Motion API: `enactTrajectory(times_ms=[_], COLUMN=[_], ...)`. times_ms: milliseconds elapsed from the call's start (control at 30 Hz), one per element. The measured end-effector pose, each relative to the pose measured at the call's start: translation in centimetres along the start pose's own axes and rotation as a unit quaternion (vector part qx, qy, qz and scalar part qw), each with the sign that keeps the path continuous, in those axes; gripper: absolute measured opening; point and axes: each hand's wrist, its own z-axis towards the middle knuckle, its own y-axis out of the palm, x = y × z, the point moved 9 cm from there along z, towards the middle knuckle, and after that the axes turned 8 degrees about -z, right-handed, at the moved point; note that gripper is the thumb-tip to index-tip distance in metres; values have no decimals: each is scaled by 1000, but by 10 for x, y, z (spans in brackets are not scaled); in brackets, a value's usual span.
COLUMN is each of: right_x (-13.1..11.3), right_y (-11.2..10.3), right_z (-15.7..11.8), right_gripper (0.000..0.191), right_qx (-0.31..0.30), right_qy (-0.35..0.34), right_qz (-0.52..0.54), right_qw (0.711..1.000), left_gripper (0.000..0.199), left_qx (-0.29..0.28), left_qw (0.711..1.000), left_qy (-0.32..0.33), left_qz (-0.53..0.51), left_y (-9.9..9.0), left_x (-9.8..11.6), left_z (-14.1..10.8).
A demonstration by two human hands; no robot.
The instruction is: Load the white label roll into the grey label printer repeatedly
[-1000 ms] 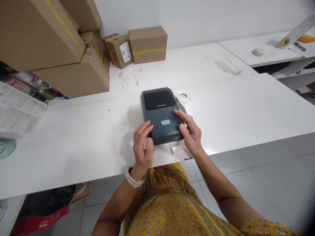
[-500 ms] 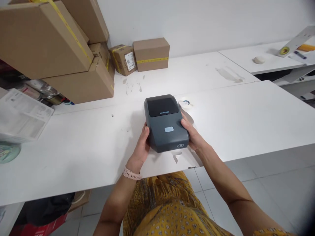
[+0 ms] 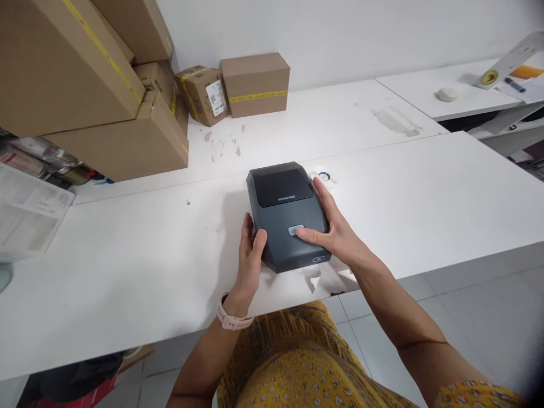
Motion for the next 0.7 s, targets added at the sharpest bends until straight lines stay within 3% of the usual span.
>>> enactTrajectory(times_ms=[67, 100, 167, 200, 267, 467, 700], right_x=[-3, -4, -3, -3, -2, 0, -3], right_y=[1, 1, 1, 0, 0, 1, 0], right_z=[0, 0, 0, 0, 0, 0, 1], right_gripper=[107, 106, 105, 105, 104, 103, 105], right_qx=[-2, -2, -1, 1, 4, 6, -8], right_qy=[-2, -3, -4, -6, -12, -14, 4], right_qz=[1, 3, 7, 9, 13, 21, -1], right_qw=[1000, 1000, 1000, 1000, 1000, 1000, 1000], left_gripper=[68, 69, 65, 61, 50, 17, 20], left_qx=[62, 79, 77, 63, 34, 31, 24], left_qw=[985, 963, 896, 867, 840, 846, 858], left_qy=[128, 210, 358, 397, 413, 408, 379], left_qz=[102, 150, 251, 294, 349, 342, 346], left_y=[-4, 0, 18, 28, 42, 51, 56], left_x=[30, 48, 76, 82, 82, 86, 90], left_z=[-18, -31, -60, -71, -79, -76, -81])
